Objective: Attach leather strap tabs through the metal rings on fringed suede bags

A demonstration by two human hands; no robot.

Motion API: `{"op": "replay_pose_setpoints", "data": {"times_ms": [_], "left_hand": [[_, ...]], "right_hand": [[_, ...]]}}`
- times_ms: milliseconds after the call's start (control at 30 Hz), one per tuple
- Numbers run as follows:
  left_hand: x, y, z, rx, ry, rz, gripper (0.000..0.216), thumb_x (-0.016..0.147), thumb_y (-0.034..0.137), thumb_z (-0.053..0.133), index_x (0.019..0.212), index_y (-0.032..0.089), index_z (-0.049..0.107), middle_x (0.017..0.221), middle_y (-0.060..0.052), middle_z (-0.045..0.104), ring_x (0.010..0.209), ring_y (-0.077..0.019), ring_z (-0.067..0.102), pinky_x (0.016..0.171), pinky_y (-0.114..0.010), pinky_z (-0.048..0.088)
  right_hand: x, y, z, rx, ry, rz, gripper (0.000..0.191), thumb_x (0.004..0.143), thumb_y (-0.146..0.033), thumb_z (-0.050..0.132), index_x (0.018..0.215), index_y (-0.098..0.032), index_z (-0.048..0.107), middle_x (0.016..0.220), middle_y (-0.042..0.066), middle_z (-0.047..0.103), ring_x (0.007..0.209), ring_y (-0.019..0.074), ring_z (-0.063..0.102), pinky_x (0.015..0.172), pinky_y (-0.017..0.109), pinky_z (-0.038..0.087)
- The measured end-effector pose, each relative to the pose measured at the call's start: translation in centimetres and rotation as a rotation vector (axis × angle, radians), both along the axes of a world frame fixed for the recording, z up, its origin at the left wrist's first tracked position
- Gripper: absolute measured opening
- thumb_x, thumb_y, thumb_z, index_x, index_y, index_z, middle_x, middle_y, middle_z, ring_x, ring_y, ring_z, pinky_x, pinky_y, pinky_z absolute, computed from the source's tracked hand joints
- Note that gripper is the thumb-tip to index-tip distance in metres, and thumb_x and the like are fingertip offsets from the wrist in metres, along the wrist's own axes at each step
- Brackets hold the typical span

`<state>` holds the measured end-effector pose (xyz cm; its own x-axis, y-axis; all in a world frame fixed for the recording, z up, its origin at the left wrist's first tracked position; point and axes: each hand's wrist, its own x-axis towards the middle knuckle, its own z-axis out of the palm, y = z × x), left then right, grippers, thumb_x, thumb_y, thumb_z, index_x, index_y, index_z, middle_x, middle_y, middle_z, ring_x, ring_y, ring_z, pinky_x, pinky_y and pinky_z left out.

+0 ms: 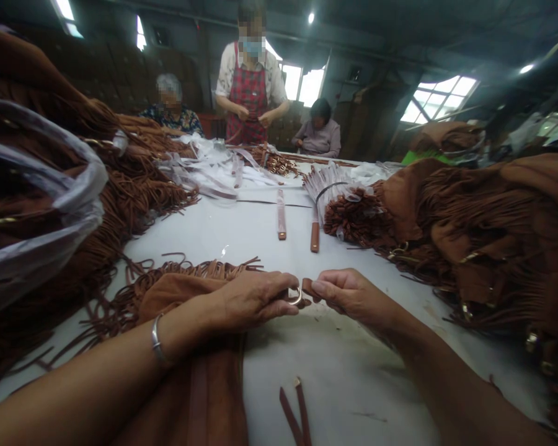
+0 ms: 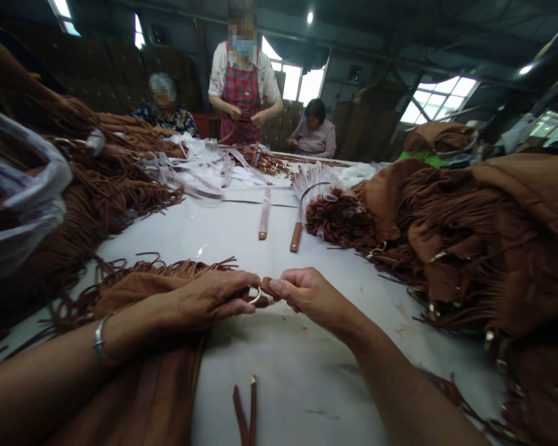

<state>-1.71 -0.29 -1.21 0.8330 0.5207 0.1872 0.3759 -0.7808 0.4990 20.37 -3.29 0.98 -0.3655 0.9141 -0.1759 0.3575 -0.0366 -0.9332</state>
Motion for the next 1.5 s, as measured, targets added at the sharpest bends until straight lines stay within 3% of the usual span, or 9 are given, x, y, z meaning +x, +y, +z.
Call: {"op": "replay_pose_setpoints", "data": {"times_ms": [133, 467, 733, 967, 1167, 1333, 1500], "left_hand": [[0.1, 0.0, -0.3, 0.031, -0.002, 0.015, 0.028, 0.091, 0.042, 0.044, 0.104, 0.018, 0.051, 0.085, -0.001, 0.057, 0.076, -0.0143, 0.053, 0.069, -0.022, 0.040], [0.0, -0.1, -0.5, 0.011, -0.053, 0.001, 0.033, 0.091, 0.040, 0.047, 0.118, 0.021, 0.049, 0.088, -0.001, 0.058, 0.078, -0.0144, 0.055, 0.070, -0.021, 0.041], [-0.1, -0.3, -0.9, 0.066, -0.053, -0.043, 0.033, 0.091, 0.041, 0.047, 0.115, 0.018, 0.050, 0.090, -0.003, 0.059, 0.080, -0.0154, 0.055, 0.073, -0.023, 0.041], [-0.5, -0.2, -0.8, 0.066, -0.117, -0.098, 0.036, 0.091, 0.040, 0.047, 0.118, 0.017, 0.049, 0.091, -0.004, 0.059, 0.082, -0.0141, 0.056, 0.073, -0.021, 0.040], [-0.5, -0.2, -1.0, 0.100, -0.183, -0.029, 0.036, 0.091, 0.042, 0.047, 0.112, 0.014, 0.052, 0.079, -0.002, 0.057, 0.072, -0.0129, 0.053, 0.064, -0.021, 0.038], [-0.5, -0.4, -1.1, 0.112, -0.202, 0.012, 0.032, 0.089, 0.043, 0.050, 0.103, 0.014, 0.055, 0.079, -0.002, 0.058, 0.070, -0.0122, 0.053, 0.063, -0.019, 0.037], [-0.5, -0.5, -1.1, 0.104, -0.210, 0.011, 0.032, 0.088, 0.042, 0.052, 0.105, 0.015, 0.055, 0.081, -0.002, 0.059, 0.072, -0.0121, 0.054, 0.064, -0.020, 0.037]], "right_hand": [[-0.3, 0.3, -0.6, 0.024, -0.014, -0.056, 0.045, 0.077, -0.055, 0.058, 0.063, -0.013, 0.050, 0.051, -0.006, 0.034, 0.045, 0.0048, 0.024, 0.041, 0.020, 0.015], [-0.2, 0.7, -1.2, -0.020, 0.043, -0.025, 0.046, 0.074, -0.056, 0.061, 0.067, -0.011, 0.056, 0.046, -0.007, 0.032, 0.040, 0.0037, 0.021, 0.038, 0.020, 0.012], [0.5, 1.2, -2.1, -0.275, 0.172, 0.129, 0.042, 0.073, -0.052, 0.064, 0.068, -0.012, 0.055, 0.040, -0.010, 0.025, 0.035, 0.0030, 0.013, 0.034, 0.019, 0.006], [0.1, 1.2, -2.6, -0.175, 0.219, 0.076, 0.043, 0.073, -0.050, 0.066, 0.064, -0.010, 0.055, 0.041, -0.009, 0.028, 0.036, 0.0024, 0.016, 0.034, 0.018, 0.008], [-0.6, 0.8, -2.8, -0.110, 0.242, 0.012, 0.042, 0.076, -0.050, 0.063, 0.068, -0.009, 0.059, 0.042, -0.008, 0.028, 0.037, 0.0029, 0.017, 0.035, 0.018, 0.008], [-0.5, 0.6, -2.8, -0.160, 0.283, 0.088, 0.041, 0.076, -0.049, 0.063, 0.067, -0.009, 0.059, 0.040, -0.008, 0.028, 0.036, 0.0030, 0.018, 0.035, 0.019, 0.009], [-0.9, 0.3, -2.5, -0.177, 0.239, 0.156, 0.041, 0.075, -0.048, 0.064, 0.066, -0.009, 0.060, 0.040, -0.007, 0.030, 0.036, 0.0030, 0.018, 0.036, 0.019, 0.009]]}}
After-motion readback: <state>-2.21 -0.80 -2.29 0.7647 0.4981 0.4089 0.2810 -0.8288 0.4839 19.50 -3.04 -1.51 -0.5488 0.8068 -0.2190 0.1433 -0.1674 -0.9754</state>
